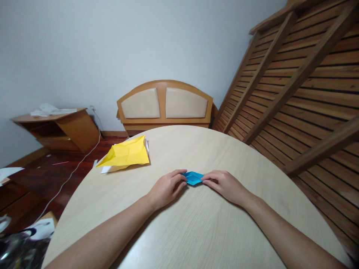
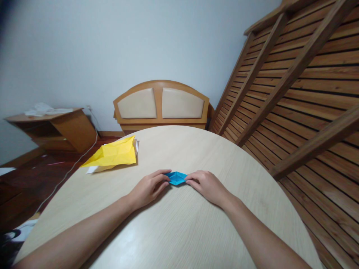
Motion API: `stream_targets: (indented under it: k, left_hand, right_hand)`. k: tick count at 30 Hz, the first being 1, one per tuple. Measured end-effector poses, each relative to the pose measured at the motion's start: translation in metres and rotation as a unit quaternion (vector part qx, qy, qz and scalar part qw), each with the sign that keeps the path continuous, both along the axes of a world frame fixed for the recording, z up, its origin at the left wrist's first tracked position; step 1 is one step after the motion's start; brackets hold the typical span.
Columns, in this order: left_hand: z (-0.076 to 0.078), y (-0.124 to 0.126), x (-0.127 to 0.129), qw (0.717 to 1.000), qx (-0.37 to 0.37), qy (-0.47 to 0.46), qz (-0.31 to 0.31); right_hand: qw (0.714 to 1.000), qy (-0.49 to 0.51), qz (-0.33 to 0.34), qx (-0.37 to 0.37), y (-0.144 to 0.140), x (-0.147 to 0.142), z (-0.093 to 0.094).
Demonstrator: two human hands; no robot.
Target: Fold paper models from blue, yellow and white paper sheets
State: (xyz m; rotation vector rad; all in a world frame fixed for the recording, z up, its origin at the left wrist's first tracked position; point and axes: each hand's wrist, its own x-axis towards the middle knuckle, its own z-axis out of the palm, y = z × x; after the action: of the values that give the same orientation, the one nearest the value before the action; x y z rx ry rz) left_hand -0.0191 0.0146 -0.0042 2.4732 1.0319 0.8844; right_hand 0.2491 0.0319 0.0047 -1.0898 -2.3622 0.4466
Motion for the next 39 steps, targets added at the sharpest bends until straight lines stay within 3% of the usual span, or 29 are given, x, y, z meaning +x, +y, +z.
stream_targets:
  k: [10,21,30,39]
  left_hand:
    - [-0.0009,-0.0004,0.0031,0.997,0.026,0.068,0.004]
    - [0.0025,0.0001,0.0075,0.996,-0.017,0.034,0.076]
    - [0.0031,-0.0018,0.0089,0.997,-0.010,0.042,0.058]
    - [0.0032,-0.0030,0.0077,0.998,-0.015,0.033,0.044]
  right_hand:
    - [1.000,-0.016,0.012,0.003,-0.0002,0.0001,0.0022]
    - [0.998,-0.002,0.061,0.028,-0.0001,-0.0005,0.0048]
    - [0.996,-0.009,0.066,0.064,-0.0053,-0.0053,0.0084]
    - [0.996,-0.010,0.067,0.054,-0.0027,-0.0028,0.0064]
